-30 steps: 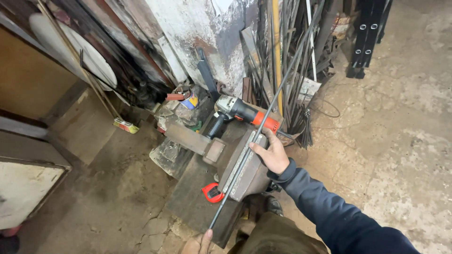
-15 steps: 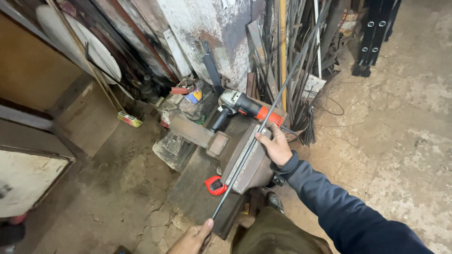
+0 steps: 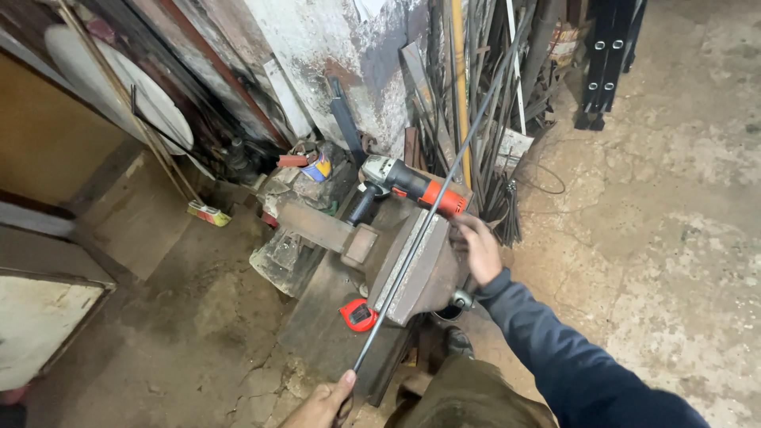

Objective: Cutting metal rods to length using an angle grinder and measuring with a tape measure.

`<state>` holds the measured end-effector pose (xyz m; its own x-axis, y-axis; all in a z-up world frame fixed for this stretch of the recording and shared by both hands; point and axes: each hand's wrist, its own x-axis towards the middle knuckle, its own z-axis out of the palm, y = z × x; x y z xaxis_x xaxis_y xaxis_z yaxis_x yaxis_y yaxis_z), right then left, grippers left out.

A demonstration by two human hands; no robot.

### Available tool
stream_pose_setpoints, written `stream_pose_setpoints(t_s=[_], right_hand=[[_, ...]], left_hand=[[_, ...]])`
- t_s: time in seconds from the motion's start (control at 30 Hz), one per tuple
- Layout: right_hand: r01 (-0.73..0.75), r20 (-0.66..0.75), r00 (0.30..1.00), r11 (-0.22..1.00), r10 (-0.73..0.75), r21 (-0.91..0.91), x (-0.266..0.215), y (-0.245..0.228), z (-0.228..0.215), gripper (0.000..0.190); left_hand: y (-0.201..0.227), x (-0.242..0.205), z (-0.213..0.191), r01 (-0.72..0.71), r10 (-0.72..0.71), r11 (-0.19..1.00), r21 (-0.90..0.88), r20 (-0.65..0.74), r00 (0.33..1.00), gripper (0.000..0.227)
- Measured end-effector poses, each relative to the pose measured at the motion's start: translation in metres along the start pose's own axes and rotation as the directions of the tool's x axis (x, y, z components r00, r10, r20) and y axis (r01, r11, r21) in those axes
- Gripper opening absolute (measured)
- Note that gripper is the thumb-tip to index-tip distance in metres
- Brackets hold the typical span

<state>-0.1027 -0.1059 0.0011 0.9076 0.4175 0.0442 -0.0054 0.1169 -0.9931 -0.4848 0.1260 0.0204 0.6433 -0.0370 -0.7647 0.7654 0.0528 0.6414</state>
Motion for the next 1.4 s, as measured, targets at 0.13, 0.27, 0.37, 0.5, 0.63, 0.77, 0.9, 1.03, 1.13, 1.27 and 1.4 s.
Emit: stream_pose_setpoints(t_s=[0.13, 0.27, 0.37, 0.5, 0.63, 0.77, 0.9, 1.03, 1.13, 1.27, 1.4], right_hand=[[0.018, -0.091, 0.993, 0.879, -0.069, -0.477, -0.038, 0.078, -0.043, 0.033], [0.255, 0.210, 0.967, 0.586, -0.145, -0.770, -0.072, 0.137, -0.050, 0.064], [0.083, 0.129, 0.991, 0.671, 0.020, -0.736, -0.103, 0.136, -0.035, 0.062], [-0.059, 0.126, 0.919, 0.449, 0.372, -0.892, -0.146, 0.193, -0.033, 0.048], [-0.284, 0.230, 0.851, 0.782, 0.473, -0.555, -0.178, 0.188, -0.015, 0.060], [-0.521, 0.151, 0.692, 0.633, 0.706, -0.573, -0.181, 0.155, -0.004, 0.067], [-0.117, 0.318, 0.914, 0.915, 0.251, -0.385, -0.201, 0.177, -0.010, 0.092], [-0.234, 0.372, 0.701, 0.689, 0.608, -0.686, -0.182, 0.148, -0.019, 0.075], [-0.036, 0.410, 0.514, 0.496, 0.754, -0.867, -0.164, 0.153, -0.038, 0.072], [0.145, 0.617, 0.487, 0.640, 0.618, -0.755, -0.143, 0.135, -0.066, 0.065], [0.264, 0.539, 0.524, 0.476, 0.659, -0.839, -0.116, 0.069, -0.062, 0.049]], left_hand=[[0.023, -0.012, 0.006, 0.032, -0.034, 0.999, -0.030, -0.040, 0.999, 0.066], [0.044, -0.031, 0.013, 0.073, -0.074, 0.997, -0.021, -0.060, 0.995, 0.064], [0.075, -0.054, 0.025, 0.108, -0.110, 0.994, -0.019, -0.100, 0.989, 0.066], [0.082, -0.058, 0.029, 0.118, -0.121, 0.992, -0.032, -0.135, 0.983, 0.066], [0.073, -0.050, 0.027, 0.055, -0.058, 0.998, -0.023, -0.129, 0.990, 0.067], [0.066, -0.047, 0.021, 0.003, -0.007, 0.992, -0.125, -0.028, 1.000, 0.068], [0.055, 0.010, -0.013, -0.242, 0.276, 0.948, 0.207, -0.155, 0.949, 0.068], [0.115, 0.024, 0.000, -0.077, 0.535, 0.594, 0.801, -0.322, 0.781, 0.056], [0.150, 0.041, 0.007, 0.068, 0.491, 0.507, 0.859, -0.352, 0.797, 0.064], [0.136, 0.079, 0.009, 0.170, 0.401, 0.533, 0.829, -0.424, 0.812, 0.069], [0.131, 0.083, 0.010, 0.227, 0.343, 0.615, 0.755, -0.516, 0.785, 0.072]])
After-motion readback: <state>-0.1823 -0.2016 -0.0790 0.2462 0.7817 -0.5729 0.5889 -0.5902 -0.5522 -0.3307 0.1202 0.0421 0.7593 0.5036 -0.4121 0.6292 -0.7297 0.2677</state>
